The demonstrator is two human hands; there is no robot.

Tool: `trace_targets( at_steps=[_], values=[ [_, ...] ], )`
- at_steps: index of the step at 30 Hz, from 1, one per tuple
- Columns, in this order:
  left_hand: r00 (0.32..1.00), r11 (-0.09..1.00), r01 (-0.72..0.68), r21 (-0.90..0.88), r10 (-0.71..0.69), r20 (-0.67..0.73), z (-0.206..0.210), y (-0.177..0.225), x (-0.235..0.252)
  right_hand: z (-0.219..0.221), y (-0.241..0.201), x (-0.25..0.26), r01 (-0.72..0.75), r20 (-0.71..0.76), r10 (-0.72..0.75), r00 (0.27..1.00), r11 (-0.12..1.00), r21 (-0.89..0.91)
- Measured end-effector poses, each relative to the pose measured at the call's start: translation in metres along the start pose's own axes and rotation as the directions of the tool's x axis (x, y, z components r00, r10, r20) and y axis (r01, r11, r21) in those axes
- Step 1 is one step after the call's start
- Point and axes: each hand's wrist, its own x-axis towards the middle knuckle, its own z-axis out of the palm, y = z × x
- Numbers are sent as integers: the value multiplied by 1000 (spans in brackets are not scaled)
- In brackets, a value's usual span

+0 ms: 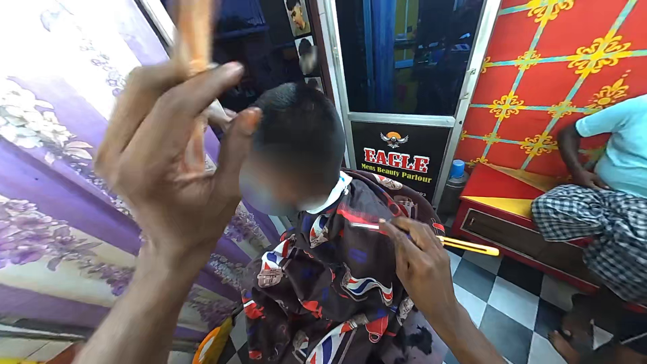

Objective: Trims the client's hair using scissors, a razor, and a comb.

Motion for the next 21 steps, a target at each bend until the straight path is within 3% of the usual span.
trace_targets(
  at_steps=[3, 6, 7, 9, 11, 12, 13, 15, 17, 18, 21],
  values=[
    [986, 992, 128, 17, -126, -107, 2, 8, -55, -6, -2, -15, -33, -53, 40, 998, 992, 120],
    [985, 984, 168, -63, -169, -14, 15, 19, -88, -17, -35, -1, -229, -90, 305, 948, 852, 470],
    [987, 983, 160, -87, -159, 25, 19, 20, -95, -19, -49, 2, -293, -22, 382, 924, 744, 600],
    [987, 984, 138, -112, -127, 100, 29, 19, -103, -20, -79, 6, -414, 211, 448, 869, 424, 806],
    [986, 988, 99, -115, -82, 146, 37, 16, -104, -13, -105, 6, -527, 455, 370, 810, 121, 841],
    [985, 991, 80, -109, -61, 164, 40, 14, -103, -8, -112, 7, -607, 566, 302, 767, 58, 793],
    [981, 993, 67, -101, -47, 187, 43, 13, -102, -1, -116, 8, -676, 644, 248, 723, 67, 734],
    [976, 995, 46, -84, -27, 216, 49, 7, -101, 17, -117, 11, -737, 706, 212, 676, 208, 644],
    [975, 996, 6, -88, 14, 221, 55, -1, -102, 37, -116, 14, -716, 675, 256, 692, 360, 598],
    [975, 995, -18, -98, 39, 221, 55, -4, -101, 45, -115, 15, -709, 659, 276, 700, 377, 596],
    [974, 982, -52, -179, 90, 210, 41, -9, -88, 57, -119, 19, -714, 646, 316, 695, 201, 671]
  ],
)
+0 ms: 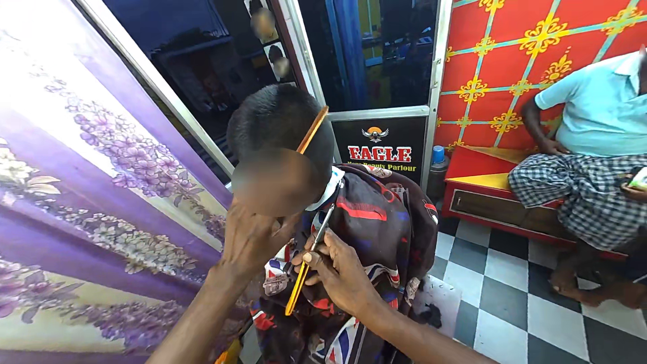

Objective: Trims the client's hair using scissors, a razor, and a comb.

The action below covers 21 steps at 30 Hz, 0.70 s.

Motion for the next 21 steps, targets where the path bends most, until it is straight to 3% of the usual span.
trace_targets(
  at_steps=[2, 4, 6, 8, 11, 14, 21],
  values=[
    [1000, 1000, -20, -14, 20, 1, -22, -3, 18, 10, -9, -1, -51, -34, 61, 998, 967, 249],
    [998, 998, -52, 28, 50, 43, -45, -6, 48, 25, -24, -1, -89, -86, 153, 984, 857, 508],
    [983, 989, -127, 83, 114, 144, -59, -8, 90, 41, -38, 4, -43, -133, 183, 974, 728, 684],
    [923, 957, -264, 118, 216, 318, -60, -9, 131, 55, -49, 12, 40, -172, 161, 972, 609, 792],
    [712, 863, -484, 147, 290, 640, -46, -3, 174, 69, -64, 25, 155, -223, 71, 972, 517, 842],
    [553, 793, -567, 220, 169, 816, -26, 18, 183, 78, -77, 32, 203, -245, 34, 969, 458, 866],
    [477, 786, -525, 327, -46, 878, 1, 27, 170, 72, -94, 38, 162, -217, 105, 970, 385, 909]
  ],
)
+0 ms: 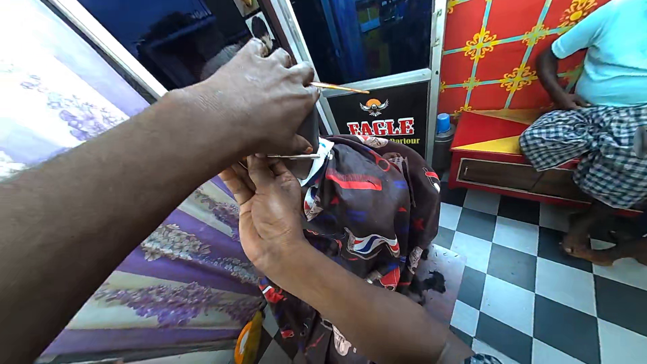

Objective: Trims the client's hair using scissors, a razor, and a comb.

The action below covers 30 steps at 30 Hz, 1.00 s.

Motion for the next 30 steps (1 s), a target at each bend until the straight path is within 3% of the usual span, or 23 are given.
trace_targets(
  at_steps=[10, 30],
  values=[
    [999, 999, 28, 22, -28, -38, 7, 3, 0, 8, 4, 20, -37, -84, 52, 995, 985, 166],
    [998, 999, 33, -12, -33, -54, 14, -4, 2, 8, 3, 34, -107, -81, 132, 988, 960, 258]
  ],
)
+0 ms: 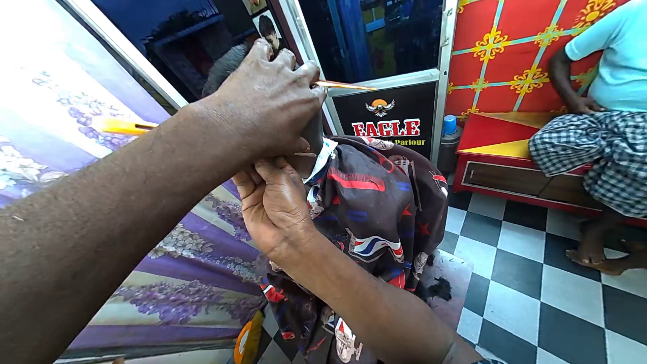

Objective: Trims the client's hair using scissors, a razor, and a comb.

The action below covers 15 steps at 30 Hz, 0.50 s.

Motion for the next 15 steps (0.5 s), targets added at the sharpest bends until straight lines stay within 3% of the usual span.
trace_targets(
  at_steps=[7, 15],
  values=[
    [1000, 1000, -5, 12, 5, -17, 1, -1, 0, 5, -4, 0, -45, -41, 47, 998, 998, 34],
    [998, 1000, -15, -8, 14, -54, 6, -6, -2, 1, 4, -8, 21, -10, -23, 1000, 990, -140]
  ],
)
